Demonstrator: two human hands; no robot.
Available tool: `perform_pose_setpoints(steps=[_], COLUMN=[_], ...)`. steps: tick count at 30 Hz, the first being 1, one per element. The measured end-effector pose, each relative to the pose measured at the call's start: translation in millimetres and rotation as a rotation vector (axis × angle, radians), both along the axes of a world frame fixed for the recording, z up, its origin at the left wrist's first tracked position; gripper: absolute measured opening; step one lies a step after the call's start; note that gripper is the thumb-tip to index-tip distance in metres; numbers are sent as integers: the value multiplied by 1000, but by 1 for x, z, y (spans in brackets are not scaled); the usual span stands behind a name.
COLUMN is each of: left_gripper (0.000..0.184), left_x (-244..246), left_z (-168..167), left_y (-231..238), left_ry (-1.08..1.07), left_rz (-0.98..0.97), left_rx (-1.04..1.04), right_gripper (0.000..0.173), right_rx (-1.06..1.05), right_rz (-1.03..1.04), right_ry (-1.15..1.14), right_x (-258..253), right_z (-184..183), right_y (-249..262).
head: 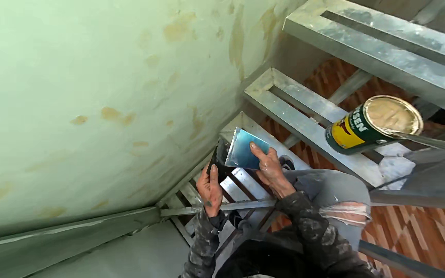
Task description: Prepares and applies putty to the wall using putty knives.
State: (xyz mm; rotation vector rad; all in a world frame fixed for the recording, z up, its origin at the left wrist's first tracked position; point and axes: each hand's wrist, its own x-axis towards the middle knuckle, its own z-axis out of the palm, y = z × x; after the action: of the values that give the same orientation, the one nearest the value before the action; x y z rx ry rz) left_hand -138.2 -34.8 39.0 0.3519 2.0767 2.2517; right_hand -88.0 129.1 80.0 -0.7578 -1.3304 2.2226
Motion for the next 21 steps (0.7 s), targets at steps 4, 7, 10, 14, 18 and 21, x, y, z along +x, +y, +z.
perform_pose_setpoints(steps=[4, 7, 10, 14, 18, 21], left_gripper=[24, 26, 25, 24, 24, 24], left_x=[-3, 14, 35, 61, 74, 76], left_z=[-44, -77, -109, -125, -128, -133], left_y=[-53, -90, -122, -141, -158, -170], left_ry=[-102, -188, -275, -423, -484, -442], left_rz=[203, 318, 371, 438, 453, 458], left_rx=[-208, -366, -390, -403, -389, -369], right_gripper=[19, 31, 33, 35, 37, 43], right_rx=[367, 592, 789, 927, 952, 1021], right_rz=[-90, -104, -221, -364, -556, -591], right_ry=[-19, -51, 26, 62, 42, -68], right_x=[-74, -137, -213, -275, -315, -332], right_z=[-39, -70, -102, -126, -138, -143], right_y=[16, 22, 30, 21, 2, -15])
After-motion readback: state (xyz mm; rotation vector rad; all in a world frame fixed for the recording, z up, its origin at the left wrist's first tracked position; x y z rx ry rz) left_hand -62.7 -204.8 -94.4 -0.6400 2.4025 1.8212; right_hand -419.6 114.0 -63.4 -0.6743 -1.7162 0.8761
